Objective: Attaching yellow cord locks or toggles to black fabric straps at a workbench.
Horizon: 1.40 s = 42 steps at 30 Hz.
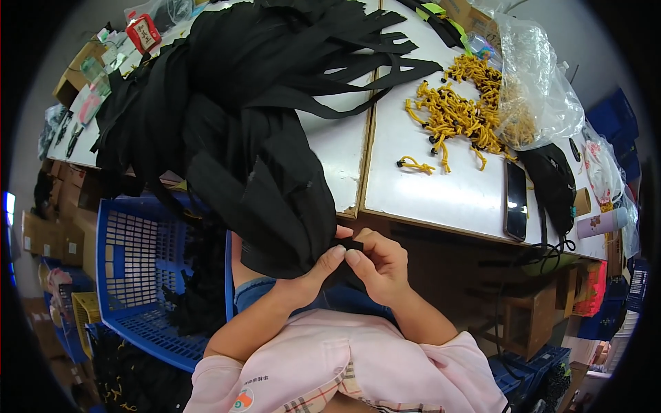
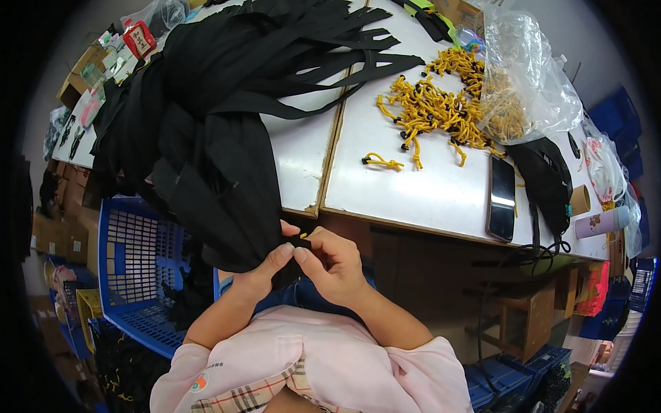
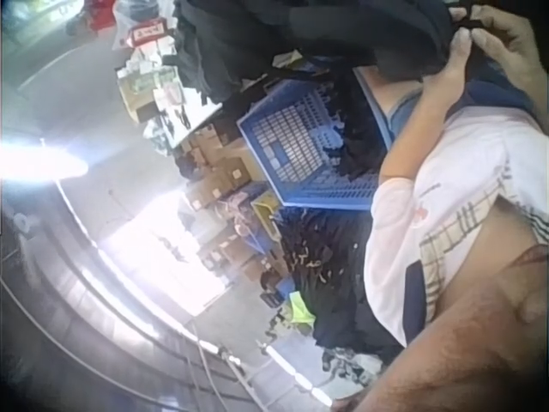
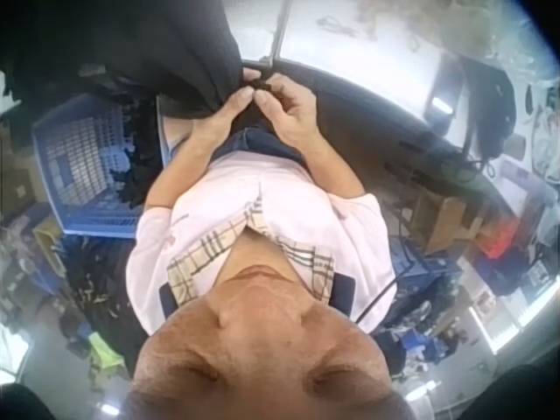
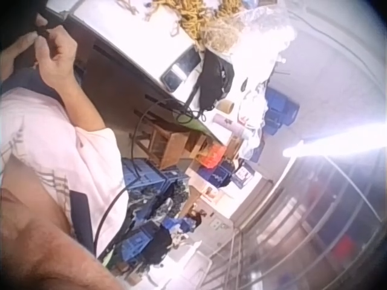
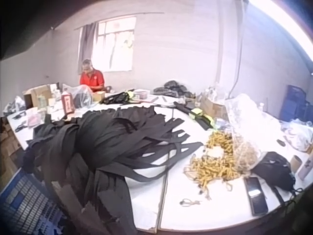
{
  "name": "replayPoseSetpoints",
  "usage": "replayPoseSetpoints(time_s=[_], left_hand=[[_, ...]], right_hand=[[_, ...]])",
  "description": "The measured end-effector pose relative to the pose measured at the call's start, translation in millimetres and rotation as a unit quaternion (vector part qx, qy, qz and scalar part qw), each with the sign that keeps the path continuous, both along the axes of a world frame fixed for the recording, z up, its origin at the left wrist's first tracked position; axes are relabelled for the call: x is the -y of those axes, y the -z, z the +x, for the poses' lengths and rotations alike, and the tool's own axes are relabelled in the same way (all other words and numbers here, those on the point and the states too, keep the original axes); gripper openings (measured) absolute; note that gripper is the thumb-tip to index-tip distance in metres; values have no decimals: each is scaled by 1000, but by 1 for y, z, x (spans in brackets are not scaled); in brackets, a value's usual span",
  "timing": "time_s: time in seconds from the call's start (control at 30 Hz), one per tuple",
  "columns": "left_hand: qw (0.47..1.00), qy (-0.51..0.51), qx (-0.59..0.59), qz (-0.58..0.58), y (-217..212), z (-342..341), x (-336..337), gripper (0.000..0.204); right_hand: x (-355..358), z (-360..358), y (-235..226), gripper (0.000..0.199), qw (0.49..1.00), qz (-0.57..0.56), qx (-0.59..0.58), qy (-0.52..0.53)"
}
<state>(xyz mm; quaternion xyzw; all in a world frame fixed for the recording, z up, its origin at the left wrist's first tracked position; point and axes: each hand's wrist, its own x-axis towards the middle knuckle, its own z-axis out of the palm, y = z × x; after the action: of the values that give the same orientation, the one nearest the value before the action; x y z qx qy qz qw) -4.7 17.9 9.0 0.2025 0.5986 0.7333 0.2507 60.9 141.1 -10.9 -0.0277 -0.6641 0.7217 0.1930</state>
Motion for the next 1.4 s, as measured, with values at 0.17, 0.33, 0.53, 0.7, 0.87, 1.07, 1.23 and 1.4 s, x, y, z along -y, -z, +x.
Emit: replayPoseSetpoints(time_s=[0.17, 0.33, 0.53, 0.7, 0.87, 1.07, 1.23, 1.4], left_hand=[[998, 26, -34, -35, 1, -3, 6, 26], [1000, 27, -6, 5, 11, -6, 4, 25], [998, -52, 16, -28, 17, 1, 0, 22], [995, -22, 92, -39, 4, -9, 5, 23], [987, 127, 90, -36, 6, -9, 7, 31], [948, 204, 213, 122, 20, -17, 12, 42], [921, 158, 322, 153, 24, -12, 10, 31], [973, 62, 217, 47, 20, -7, 10, 29]], right_hand=[[0, 3, 0, 11, 981, -174, 47, -66], [1, -2, -3, 10, 997, 51, -51, 29], [-15, -12, -18, 16, 984, -48, 121, -118], [-14, 1, -19, 25, 931, 148, 130, -306], [-19, -8, -53, 43, 971, 224, -26, 79], [-28, -10, -44, 12, 998, -31, -23, -42], [-11, -9, -31, 11, 978, 195, -74, -25], [-3, -6, -20, 8, 990, -138, 12, 18]])
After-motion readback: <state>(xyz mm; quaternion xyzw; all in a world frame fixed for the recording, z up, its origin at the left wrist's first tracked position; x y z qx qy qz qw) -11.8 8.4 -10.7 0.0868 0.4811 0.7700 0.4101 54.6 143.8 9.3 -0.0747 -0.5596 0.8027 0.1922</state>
